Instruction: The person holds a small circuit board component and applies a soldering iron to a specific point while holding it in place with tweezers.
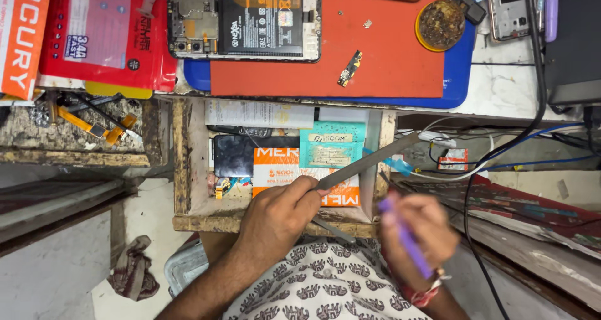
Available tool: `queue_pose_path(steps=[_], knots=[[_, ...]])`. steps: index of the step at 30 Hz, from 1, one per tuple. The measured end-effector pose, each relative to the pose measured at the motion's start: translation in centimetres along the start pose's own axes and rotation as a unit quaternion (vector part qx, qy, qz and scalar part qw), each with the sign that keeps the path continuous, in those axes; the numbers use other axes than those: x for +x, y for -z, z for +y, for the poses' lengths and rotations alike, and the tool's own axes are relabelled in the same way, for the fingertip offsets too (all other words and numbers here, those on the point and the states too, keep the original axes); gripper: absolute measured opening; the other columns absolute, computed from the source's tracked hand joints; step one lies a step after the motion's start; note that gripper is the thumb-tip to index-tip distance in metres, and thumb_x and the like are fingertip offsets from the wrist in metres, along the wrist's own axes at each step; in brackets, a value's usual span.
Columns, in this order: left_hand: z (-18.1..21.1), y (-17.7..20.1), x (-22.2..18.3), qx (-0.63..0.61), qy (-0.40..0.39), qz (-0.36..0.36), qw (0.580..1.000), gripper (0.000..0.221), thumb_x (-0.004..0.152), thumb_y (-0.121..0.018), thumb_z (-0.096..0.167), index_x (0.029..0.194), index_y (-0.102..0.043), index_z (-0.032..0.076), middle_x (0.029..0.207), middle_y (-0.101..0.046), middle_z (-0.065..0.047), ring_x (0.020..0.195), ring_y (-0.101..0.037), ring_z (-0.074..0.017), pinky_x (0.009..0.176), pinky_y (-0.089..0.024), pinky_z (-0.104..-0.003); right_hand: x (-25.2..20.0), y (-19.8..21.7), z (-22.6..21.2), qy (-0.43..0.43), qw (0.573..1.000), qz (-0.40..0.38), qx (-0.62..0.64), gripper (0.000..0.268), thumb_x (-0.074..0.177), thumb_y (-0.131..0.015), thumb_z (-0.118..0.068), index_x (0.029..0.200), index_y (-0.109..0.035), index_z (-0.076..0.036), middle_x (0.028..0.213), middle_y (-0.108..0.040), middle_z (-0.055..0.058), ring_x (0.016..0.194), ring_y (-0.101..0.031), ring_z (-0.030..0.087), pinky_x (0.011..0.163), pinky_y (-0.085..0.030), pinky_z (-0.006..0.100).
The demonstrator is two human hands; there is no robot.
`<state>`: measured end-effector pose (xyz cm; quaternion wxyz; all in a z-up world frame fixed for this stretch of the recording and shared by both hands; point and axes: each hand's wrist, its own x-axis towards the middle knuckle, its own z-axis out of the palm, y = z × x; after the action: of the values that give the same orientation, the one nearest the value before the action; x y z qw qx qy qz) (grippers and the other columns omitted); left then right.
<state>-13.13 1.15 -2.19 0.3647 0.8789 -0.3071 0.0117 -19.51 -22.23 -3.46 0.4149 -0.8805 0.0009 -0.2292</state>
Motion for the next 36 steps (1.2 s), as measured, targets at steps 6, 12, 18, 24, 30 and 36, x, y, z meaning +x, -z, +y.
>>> queue_pose_path(steps=[6, 12, 18, 24, 30, 36], knots=[[0.0, 0.0, 0.1, 0.001, -0.002, 0.002, 1.000, 0.012, 0.085, -0.071, 0.005, 0.097, -0.068, 0.002, 0.103, -0.066, -0.009, 0.077, -0.071, -0.0250, 0.063, -0.059, -0.038, -0.4, -0.1, 0.1, -0.003, 1.000, 0.009, -0.005, 0.020, 0.098, -0.068, -0.011, 0.104, -0.073, 0.007, 0.086, -0.071, 0.011, 0.081, -0.069, 0.020, 0.074, -0.052, 0.033], [0.2, 0.1, 0.0, 0.005, 0.000, 0.004, 1.000, 0.014, 0.084, -0.070, 0.004, 0.098, -0.069, 0.002, 0.102, -0.067, -0.008, 0.075, -0.071, -0.0249, 0.062, -0.059, -0.038, -1.2, -0.1, 0.6, -0.035, 0.999, 0.007, 0.019, 0.019, 0.098, -0.067, -0.012, 0.105, -0.074, 0.004, 0.085, -0.072, 0.010, 0.081, -0.067, 0.018, 0.074, -0.051, 0.032], [0.0, -0.2, 0.0, 0.010, 0.001, 0.001, 1.000, 0.009, 0.088, -0.071, 0.006, 0.096, -0.069, 0.002, 0.099, -0.066, -0.008, 0.073, -0.071, -0.0233, 0.059, -0.059, -0.038, -1.3, -0.2, 0.9, -0.015, 0.999, 0.006, 0.027, 0.018, 0.094, -0.072, -0.009, 0.107, -0.073, 0.003, 0.086, -0.073, 0.008, 0.079, -0.066, 0.019, 0.082, -0.050, 0.034], [0.1, 0.0, 0.1, 0.007, -0.002, 0.003, 1.000, 0.013, 0.086, -0.071, 0.005, 0.098, -0.069, 0.001, 0.100, -0.066, -0.009, 0.074, -0.071, -0.0248, 0.060, -0.058, -0.039, -1.4, 0.7, 0.7, -0.008, 0.999, -0.035, 0.034, 0.024, 0.085, -0.078, -0.005, 0.110, -0.076, -0.005, 0.101, -0.071, 0.010, 0.095, -0.066, 0.023, 0.088, -0.052, 0.034], [0.0, -0.2, -0.1, 0.020, -0.003, -0.004, 1.000, 0.014, 0.085, -0.070, 0.005, 0.098, -0.069, 0.001, 0.102, -0.066, -0.009, 0.073, -0.070, -0.0253, 0.060, -0.058, -0.039, -1.7, 1.0, 1.3, -0.004, 0.994, -0.078, 0.075, 0.029, 0.077, -0.078, -0.002, 0.104, -0.080, -0.012, 0.109, -0.065, 0.007, 0.095, -0.068, 0.021, 0.080, -0.057, 0.032], [-0.1, -0.3, -0.1, 0.029, -0.007, -0.008, 1.000, 0.010, 0.085, -0.070, 0.005, 0.094, -0.067, 0.002, 0.101, -0.064, -0.009, 0.074, -0.070, -0.0249, 0.060, -0.058, -0.040, -1.3, 0.8, 1.4, 0.086, 0.992, -0.093, -0.009, 0.034, 0.074, -0.077, 0.001, 0.102, -0.081, -0.018, 0.105, -0.056, 0.008, 0.101, -0.063, 0.024, 0.082, -0.055, 0.031]])
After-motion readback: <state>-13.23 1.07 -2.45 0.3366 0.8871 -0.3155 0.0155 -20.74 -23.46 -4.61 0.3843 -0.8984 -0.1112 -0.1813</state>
